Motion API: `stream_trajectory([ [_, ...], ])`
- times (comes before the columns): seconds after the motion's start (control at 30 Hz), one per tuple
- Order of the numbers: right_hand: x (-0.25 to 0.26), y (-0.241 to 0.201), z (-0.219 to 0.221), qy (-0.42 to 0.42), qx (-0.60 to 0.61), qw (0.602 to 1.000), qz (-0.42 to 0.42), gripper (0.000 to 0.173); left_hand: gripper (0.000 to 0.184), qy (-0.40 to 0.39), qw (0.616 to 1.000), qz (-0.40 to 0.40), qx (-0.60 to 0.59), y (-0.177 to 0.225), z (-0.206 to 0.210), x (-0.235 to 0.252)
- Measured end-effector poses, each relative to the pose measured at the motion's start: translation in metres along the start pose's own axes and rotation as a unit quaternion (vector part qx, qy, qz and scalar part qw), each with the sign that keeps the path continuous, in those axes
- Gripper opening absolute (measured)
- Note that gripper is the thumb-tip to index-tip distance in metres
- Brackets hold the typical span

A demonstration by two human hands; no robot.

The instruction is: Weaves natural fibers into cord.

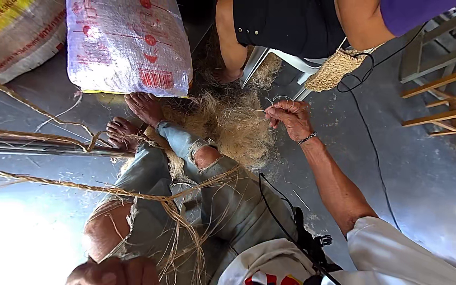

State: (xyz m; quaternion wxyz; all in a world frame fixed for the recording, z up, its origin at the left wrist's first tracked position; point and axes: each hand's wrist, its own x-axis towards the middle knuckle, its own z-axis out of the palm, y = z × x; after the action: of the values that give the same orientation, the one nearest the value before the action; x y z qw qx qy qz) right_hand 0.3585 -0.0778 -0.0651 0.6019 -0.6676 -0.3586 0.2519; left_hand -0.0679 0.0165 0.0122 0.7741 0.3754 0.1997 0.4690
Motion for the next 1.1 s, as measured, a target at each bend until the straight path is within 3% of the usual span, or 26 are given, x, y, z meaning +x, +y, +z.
stream_trajectory([
  [0.1,-0.015,-0.007,0.007,-0.042,-0.051,0.997,-0.047,0.014,0.007,-0.008,0.998,-0.054,0.007,-0.013,0.026,0.014],
  [0.4,-0.012,-0.015,0.042,-0.111,-0.088,0.987,-0.080,0.017,0.021,0.111,0.969,-0.221,-0.008,-0.115,0.101,0.066],
  [0.7,-0.030,-0.010,0.056,-0.162,-0.128,0.971,-0.120,0.015,0.011,0.136,0.959,-0.245,0.051,-0.165,0.121,0.087],
  [0.87,-0.030,-0.007,0.060,-0.173,-0.128,0.970,-0.115,0.014,0.011,0.139,0.956,-0.241,0.094,-0.172,0.117,0.089],
  [1.1,-0.035,0.005,0.048,-0.185,-0.089,0.975,-0.084,0.015,0.018,0.115,0.969,-0.214,0.055,-0.167,0.113,0.092],
])
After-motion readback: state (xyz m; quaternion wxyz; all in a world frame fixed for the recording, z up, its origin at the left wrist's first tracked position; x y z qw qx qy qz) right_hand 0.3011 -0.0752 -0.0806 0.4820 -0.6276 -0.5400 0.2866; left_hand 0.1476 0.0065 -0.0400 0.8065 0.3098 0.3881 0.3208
